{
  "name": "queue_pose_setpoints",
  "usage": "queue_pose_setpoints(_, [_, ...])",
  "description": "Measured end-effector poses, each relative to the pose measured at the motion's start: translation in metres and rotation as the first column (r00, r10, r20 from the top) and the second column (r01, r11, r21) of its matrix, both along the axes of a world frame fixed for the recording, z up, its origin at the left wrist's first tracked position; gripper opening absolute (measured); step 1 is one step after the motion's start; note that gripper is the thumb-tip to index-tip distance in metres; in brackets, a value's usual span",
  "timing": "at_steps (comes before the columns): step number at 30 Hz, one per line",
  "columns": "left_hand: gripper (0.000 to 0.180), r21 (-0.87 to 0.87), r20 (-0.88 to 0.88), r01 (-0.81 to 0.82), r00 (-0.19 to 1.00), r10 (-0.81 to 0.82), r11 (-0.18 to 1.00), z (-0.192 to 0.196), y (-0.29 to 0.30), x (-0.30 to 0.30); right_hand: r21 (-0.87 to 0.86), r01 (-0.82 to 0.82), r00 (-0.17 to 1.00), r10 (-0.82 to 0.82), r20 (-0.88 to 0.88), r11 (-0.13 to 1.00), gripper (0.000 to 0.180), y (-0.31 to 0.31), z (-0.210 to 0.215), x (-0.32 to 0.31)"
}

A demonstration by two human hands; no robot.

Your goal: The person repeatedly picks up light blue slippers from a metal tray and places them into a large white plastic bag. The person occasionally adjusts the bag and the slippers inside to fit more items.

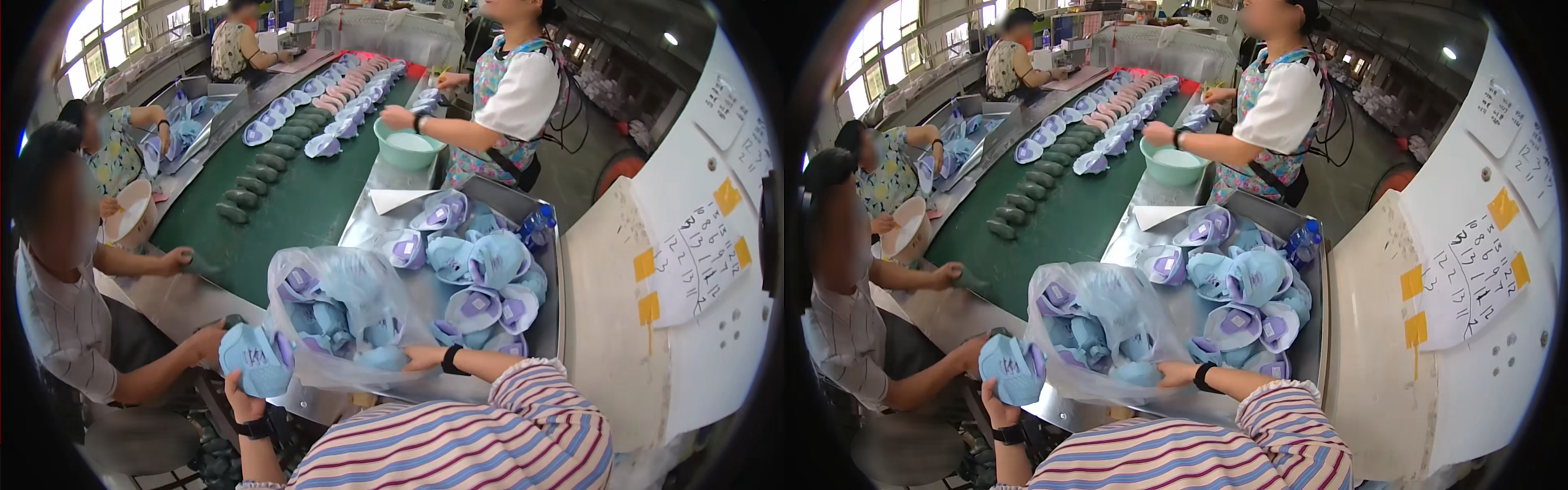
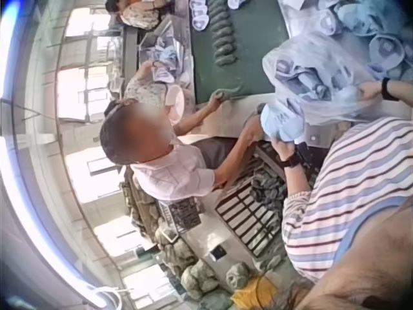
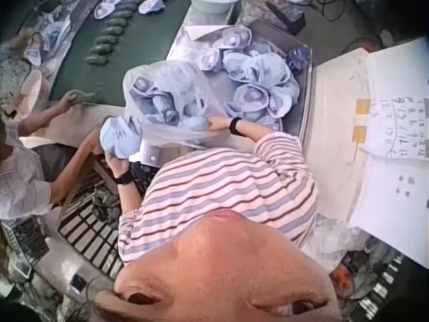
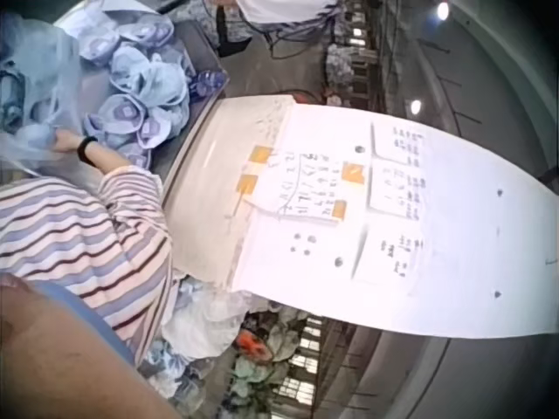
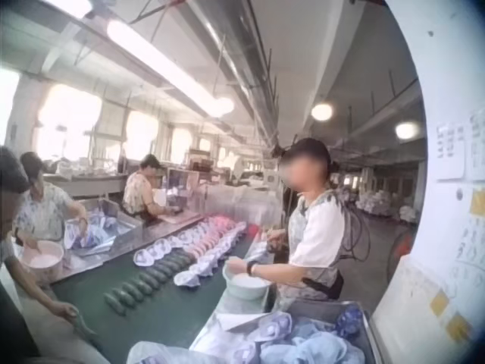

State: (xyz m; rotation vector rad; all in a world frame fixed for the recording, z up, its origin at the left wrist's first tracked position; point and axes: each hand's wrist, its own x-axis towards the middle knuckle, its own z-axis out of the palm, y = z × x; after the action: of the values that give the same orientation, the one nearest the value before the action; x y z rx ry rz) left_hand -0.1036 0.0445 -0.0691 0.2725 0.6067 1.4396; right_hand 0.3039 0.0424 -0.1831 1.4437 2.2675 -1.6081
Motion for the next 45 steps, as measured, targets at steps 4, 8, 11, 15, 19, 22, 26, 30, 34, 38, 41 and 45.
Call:
queue_pose_setpoints(4, [0.046, 0.09, -0.06, -0.011, 0.998, 0.017, 0.996, 0.017, 0.007, 0.031, 0.418, 0.056, 0.995, -0.016, -0.1, 0.907, 0.032, 0.01, 0.078, -0.033])
queue_pose_setpoints(8, [0.043, 0.213, -0.487, 0.007, 0.868, 0.1, 0.977, 0.035, 0.033, 0.06, 0.398, 0.562, 0.815, -0.405, -0.415, 0.725, 0.034, 0.029, 0.104, -0.052])
queue_pose_setpoints(11, [0.046, 0.246, -0.63, -0.043, 0.752, 0.194, 0.968, 0.052, 0.051, 0.07, 0.058, 0.865, 0.411, -0.636, -0.653, 0.499, 0.038, 0.07, 0.065, -0.034])
queue_pose_setpoints(15, [0.049, 0.269, -0.68, -0.078, 0.69, 0.247, 0.96, 0.043, 0.058, 0.059, -0.401, 0.674, 0.138, -0.64, -0.756, 0.62, 0.044, 0.077, 0.118, -0.027])
queue_pose_setpoints(19, [0.056, 0.34, -0.595, -0.103, 0.746, 0.299, 0.935, 0.052, 0.059, 0.057, -0.412, 0.527, 0.156, -0.561, -0.813, 0.743, 0.049, 0.074, 0.139, -0.02])
queue_pose_setpoints(22, [0.061, 0.397, -0.688, -0.109, 0.622, 0.374, 0.911, 0.059, 0.063, 0.057, -0.409, 0.518, 0.186, -0.566, -0.803, 0.751, 0.047, 0.075, 0.144, -0.021])
queue_pose_setpoints(26, [0.049, 0.485, -0.764, -0.053, 0.461, 0.452, 0.873, 0.073, 0.073, 0.064, -0.433, 0.52, 0.201, -0.598, -0.776, 0.737, 0.04, 0.084, 0.143, -0.012])
queue_pose_setpoints(30, [0.015, 0.394, -0.795, 0.025, 0.511, 0.327, 0.919, 0.058, 0.083, 0.055, -0.497, 0.549, 0.16, -0.668, -0.727, 0.672, 0.034, 0.093, 0.153, -0.015])
queue_pose_setpoints(34, [0.017, 0.357, -0.805, 0.026, 0.515, 0.294, 0.934, 0.053, 0.089, 0.057, -0.377, 0.605, 0.283, -0.632, -0.722, 0.701, 0.035, 0.104, 0.143, 0.012])
queue_pose_setpoints(38, [0.031, 0.221, -0.418, -0.168, 0.874, 0.249, 0.961, 0.05, 0.082, 0.056, -0.359, 0.642, 0.347, -0.675, -0.651, 0.677, 0.042, 0.093, 0.162, 0.075])
queue_pose_setpoints(41, [0.034, 0.123, -0.142, -0.122, 0.98, 0.139, 0.985, 0.031, 0.089, 0.042, 0.577, 0.64, 0.664, -0.743, -0.084, 0.508, 0.034, 0.077, 0.152, 0.155])
queue_pose_setpoints(45, [0.03, 0.086, -0.11, -0.098, 0.988, 0.107, 0.991, 0.011, 0.106, 0.048, 0.824, 0.491, 0.717, -0.669, -0.197, 0.283, 0.024, 0.064, 0.188, 0.102])
